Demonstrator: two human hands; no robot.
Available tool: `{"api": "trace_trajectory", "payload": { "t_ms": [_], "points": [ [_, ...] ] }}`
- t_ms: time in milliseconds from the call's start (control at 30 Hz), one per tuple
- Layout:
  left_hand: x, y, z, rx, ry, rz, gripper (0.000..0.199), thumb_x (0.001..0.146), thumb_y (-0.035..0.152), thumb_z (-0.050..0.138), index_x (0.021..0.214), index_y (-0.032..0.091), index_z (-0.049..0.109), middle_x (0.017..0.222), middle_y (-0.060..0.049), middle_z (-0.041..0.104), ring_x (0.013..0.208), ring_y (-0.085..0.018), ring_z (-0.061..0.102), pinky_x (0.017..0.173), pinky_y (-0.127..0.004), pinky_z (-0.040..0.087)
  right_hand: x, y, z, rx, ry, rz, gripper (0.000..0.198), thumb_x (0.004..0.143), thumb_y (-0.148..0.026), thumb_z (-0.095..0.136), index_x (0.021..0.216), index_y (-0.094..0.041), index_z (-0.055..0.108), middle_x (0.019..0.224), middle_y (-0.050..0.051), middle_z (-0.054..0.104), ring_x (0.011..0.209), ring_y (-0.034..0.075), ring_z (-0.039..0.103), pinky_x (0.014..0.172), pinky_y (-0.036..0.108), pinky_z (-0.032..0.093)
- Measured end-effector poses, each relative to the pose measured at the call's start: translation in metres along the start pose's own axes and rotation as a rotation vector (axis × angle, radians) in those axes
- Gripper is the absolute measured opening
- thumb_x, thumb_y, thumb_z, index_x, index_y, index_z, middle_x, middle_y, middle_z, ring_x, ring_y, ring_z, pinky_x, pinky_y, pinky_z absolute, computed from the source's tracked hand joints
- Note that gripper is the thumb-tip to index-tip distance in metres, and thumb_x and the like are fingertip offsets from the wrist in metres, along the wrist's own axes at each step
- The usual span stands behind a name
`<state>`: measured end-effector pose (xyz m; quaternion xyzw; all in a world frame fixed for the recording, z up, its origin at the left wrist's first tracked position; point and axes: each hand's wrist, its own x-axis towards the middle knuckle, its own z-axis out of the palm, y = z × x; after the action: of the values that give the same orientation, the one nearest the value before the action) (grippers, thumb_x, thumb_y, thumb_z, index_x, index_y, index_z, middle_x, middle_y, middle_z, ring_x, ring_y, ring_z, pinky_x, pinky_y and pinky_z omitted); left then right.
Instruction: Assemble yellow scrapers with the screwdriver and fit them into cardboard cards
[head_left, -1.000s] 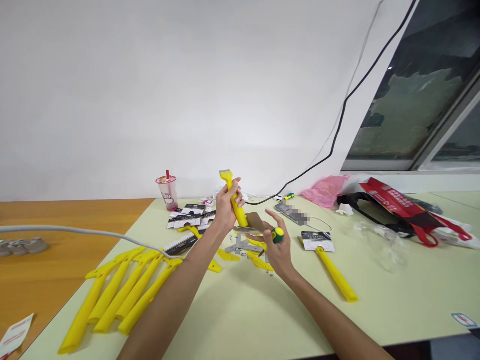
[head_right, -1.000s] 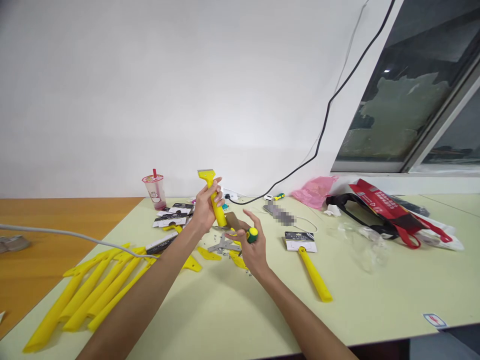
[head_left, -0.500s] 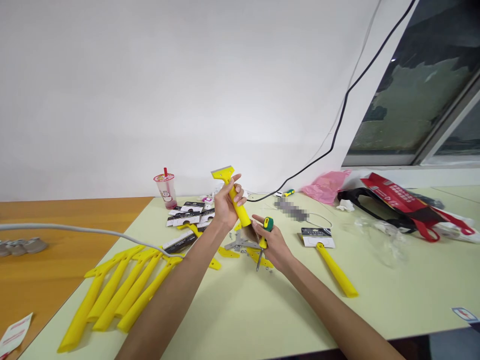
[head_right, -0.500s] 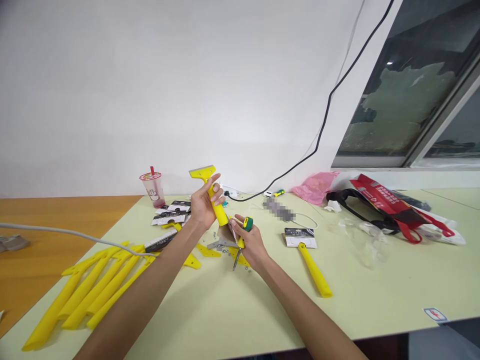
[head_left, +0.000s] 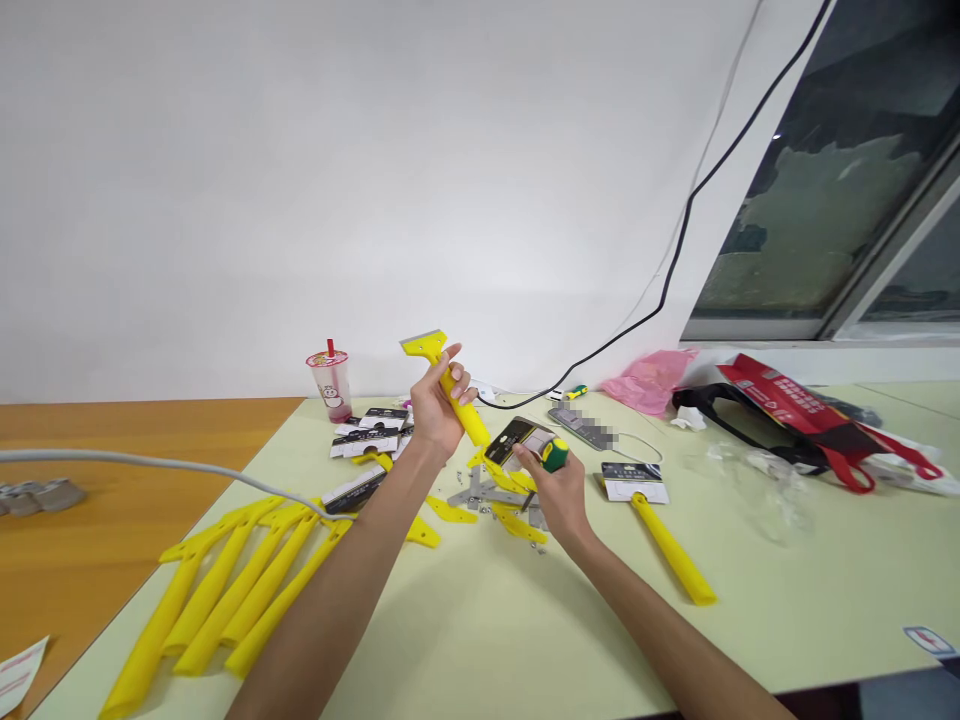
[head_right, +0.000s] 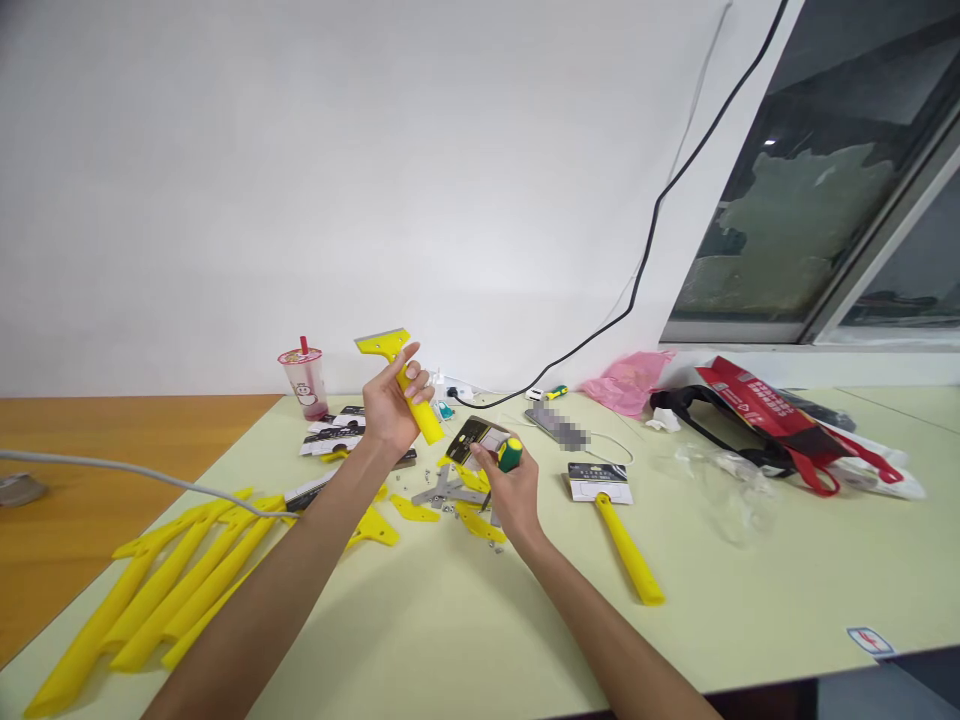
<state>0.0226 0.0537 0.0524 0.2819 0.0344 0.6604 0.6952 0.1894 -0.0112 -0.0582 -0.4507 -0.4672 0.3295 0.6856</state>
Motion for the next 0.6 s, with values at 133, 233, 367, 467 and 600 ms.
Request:
{"api": "trace_trajectory", "payload": {
  "t_ms": [133, 233, 367, 467, 600],
  "points": [
    [0.0, -0.002, 0.0, -0.042, 0.039, -0.01, 0.018, 0.093, 0.018, 0.079, 0.109, 0.02, 0.071, 0.068, 0.006, 0.049, 0.05, -0.006, 0.039, 0.047, -0.019, 0.034, -0.003, 0.005, -0.009, -0.253, -0.04, -0.678, 0.005, 0.102, -0.03, 0.073, 0.103, -0.026, 0.07, 0.127, 0.012, 0.079, 0.121, 0.029, 0.076, 0.101, 0.052, 0.065],
    [-0.001, -0.006, 0.001, -0.048, 0.108, -0.016, 0.014, 0.093, 0.018, 0.078, 0.104, 0.019, 0.069, 0.069, 0.006, 0.05, 0.05, -0.005, 0.04, 0.048, -0.019, 0.035, -0.001, 0.009, -0.017, -0.378, -0.136, -0.964, 0.02, 0.102, -0.019, 0.069, 0.118, -0.031, 0.069, 0.134, 0.013, 0.078, 0.124, 0.029, 0.077, 0.092, 0.049, 0.07],
    [-0.002, -0.014, 0.0, -0.077, 0.188, -0.035, 0.012, 0.092, 0.015, 0.076, 0.094, 0.018, 0.065, 0.068, 0.006, 0.049, 0.05, -0.005, 0.041, 0.049, -0.019, 0.035, 0.003, 0.008, -0.026, -0.579, -0.163, -1.11, 0.033, 0.102, -0.015, 0.065, 0.127, -0.035, 0.07, 0.139, 0.014, 0.077, 0.13, 0.033, 0.075, 0.095, 0.051, 0.068],
    [-0.001, -0.018, -0.002, -0.08, 0.219, -0.042, 0.013, 0.09, 0.013, 0.075, 0.091, 0.018, 0.063, 0.068, 0.006, 0.049, 0.049, -0.005, 0.041, 0.049, -0.019, 0.034, 0.006, 0.007, -0.029, -0.652, -0.19, -1.121, 0.04, 0.103, -0.013, 0.061, 0.136, -0.035, 0.068, 0.142, 0.015, 0.076, 0.133, 0.035, 0.074, 0.096, 0.053, 0.067],
    [0.001, -0.017, -0.007, -0.073, 0.234, -0.032, 0.014, 0.089, 0.013, 0.074, 0.09, 0.018, 0.061, 0.067, 0.006, 0.048, 0.049, -0.005, 0.04, 0.049, -0.019, 0.035, 0.006, 0.008, -0.026, -0.574, -0.268, -1.115, 0.055, 0.106, -0.009, 0.057, 0.155, -0.034, 0.056, 0.147, 0.018, 0.072, 0.141, 0.033, 0.068, 0.102, 0.055, 0.066]
  ]
}}
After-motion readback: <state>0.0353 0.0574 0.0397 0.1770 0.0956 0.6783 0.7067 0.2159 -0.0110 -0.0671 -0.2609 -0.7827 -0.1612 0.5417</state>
